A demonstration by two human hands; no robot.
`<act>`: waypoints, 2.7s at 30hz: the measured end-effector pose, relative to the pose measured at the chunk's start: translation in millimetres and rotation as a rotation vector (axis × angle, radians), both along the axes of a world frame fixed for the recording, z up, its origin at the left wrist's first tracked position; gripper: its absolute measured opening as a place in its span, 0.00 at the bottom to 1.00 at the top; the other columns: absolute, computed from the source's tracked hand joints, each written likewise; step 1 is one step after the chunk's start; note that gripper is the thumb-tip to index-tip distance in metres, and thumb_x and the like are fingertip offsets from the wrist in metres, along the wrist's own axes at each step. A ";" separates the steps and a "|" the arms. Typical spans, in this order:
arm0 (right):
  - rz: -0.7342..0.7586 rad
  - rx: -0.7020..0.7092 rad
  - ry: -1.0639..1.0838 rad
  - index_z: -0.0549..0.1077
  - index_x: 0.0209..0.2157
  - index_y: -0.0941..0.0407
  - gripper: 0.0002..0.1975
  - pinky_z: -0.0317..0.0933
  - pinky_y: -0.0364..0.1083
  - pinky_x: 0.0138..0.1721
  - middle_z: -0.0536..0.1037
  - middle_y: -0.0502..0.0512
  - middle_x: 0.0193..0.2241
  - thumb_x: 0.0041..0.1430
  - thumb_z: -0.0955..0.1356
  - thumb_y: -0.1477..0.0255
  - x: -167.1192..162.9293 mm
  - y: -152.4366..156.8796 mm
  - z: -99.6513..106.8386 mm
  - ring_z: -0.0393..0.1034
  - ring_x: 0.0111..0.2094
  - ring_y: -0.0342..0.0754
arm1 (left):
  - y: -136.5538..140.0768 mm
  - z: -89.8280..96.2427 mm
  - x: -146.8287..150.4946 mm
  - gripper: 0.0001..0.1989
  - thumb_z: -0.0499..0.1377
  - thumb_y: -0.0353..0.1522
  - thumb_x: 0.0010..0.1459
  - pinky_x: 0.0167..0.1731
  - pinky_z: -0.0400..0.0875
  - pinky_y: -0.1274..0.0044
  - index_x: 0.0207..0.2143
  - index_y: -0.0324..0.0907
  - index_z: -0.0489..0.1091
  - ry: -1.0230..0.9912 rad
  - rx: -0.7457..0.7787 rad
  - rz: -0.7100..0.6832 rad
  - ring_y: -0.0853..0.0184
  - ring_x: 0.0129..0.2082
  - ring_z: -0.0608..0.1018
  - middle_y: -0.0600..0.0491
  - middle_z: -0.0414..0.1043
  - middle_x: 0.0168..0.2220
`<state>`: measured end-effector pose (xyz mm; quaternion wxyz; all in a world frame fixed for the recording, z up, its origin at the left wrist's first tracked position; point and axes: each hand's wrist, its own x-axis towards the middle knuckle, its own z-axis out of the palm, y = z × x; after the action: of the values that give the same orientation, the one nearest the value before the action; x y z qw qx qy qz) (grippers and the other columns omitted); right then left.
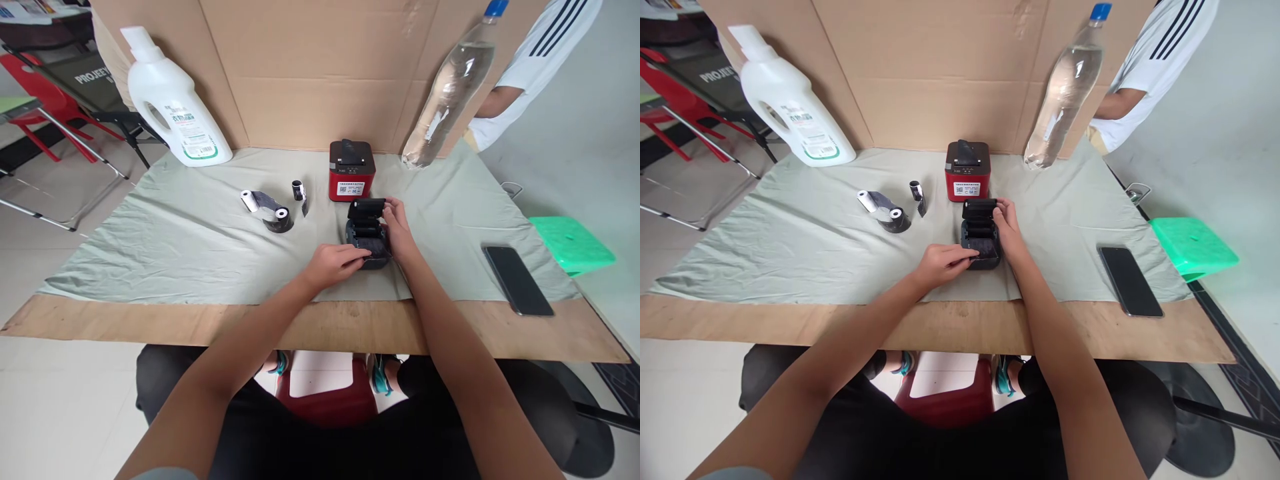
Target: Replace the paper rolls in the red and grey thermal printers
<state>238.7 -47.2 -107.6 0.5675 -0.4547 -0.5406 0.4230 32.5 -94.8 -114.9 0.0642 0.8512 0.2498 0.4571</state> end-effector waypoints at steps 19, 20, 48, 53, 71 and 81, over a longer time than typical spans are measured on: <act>0.117 -0.096 -0.074 0.70 0.39 0.49 0.17 0.60 0.60 0.64 0.77 0.50 0.58 0.42 0.65 0.71 6.5 -14.7 12.8 0.68 0.61 0.59 | -5.8 1.3 11.6 0.15 0.54 0.35 0.71 0.29 0.72 0.80 0.44 0.46 0.82 -0.021 -0.042 0.072 0.72 0.26 0.78 0.54 0.78 0.25; 0.117 -0.095 -0.075 0.70 0.39 0.49 0.17 0.60 0.60 0.64 0.77 0.51 0.58 0.42 0.65 0.71 6.8 -14.8 12.7 0.68 0.61 0.59 | -6.1 1.3 12.2 0.15 0.55 0.34 0.71 0.29 0.72 0.80 0.44 0.46 0.82 -0.018 -0.037 0.068 0.72 0.26 0.78 0.54 0.77 0.25; 0.128 -0.211 0.082 0.67 0.57 0.44 0.36 0.70 0.57 0.58 0.70 0.52 0.63 0.42 0.71 0.73 8.5 -15.2 4.9 0.73 0.57 0.54 | 21.2 3.8 12.0 0.26 0.64 0.34 0.63 0.28 0.70 0.78 0.63 0.46 0.70 -0.221 -0.605 0.212 0.75 0.22 0.68 0.53 0.84 0.44; 0.014 -0.091 0.101 0.69 0.50 0.48 0.25 0.65 0.59 0.63 0.76 0.54 0.56 0.47 0.67 0.71 4.5 -9.0 -10.1 0.71 0.59 0.54 | 23.3 2.8 13.3 0.22 0.66 0.36 0.63 0.31 0.71 0.78 0.60 0.47 0.73 -0.298 -0.608 0.218 0.75 0.22 0.67 0.54 0.85 0.41; -0.147 -0.052 -0.022 0.66 0.52 0.47 0.27 0.66 0.55 0.57 0.73 0.53 0.50 0.47 0.65 0.67 7.4 -8.9 -14.7 0.71 0.49 0.50 | 13.5 -3.7 5.2 0.25 0.49 0.25 0.66 0.68 0.64 0.58 0.64 0.35 0.66 0.278 -0.507 0.381 0.53 0.67 0.71 0.37 0.70 0.65; -0.234 -0.054 -0.036 0.66 0.50 0.49 0.22 0.67 0.49 0.45 0.72 0.49 0.43 0.51 0.66 0.64 6.3 -7.7 -19.7 0.70 0.38 0.45 | 0.9 -5.7 5.1 0.32 0.48 0.34 0.70 0.75 0.53 0.58 0.74 0.37 0.51 0.457 -0.542 0.496 0.52 0.77 0.55 0.41 0.40 0.78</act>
<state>245.0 -55.0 -127.3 0.5908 -0.5373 -0.4824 0.3599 37.5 -93.8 -120.6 0.1168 0.7972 0.5655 0.1762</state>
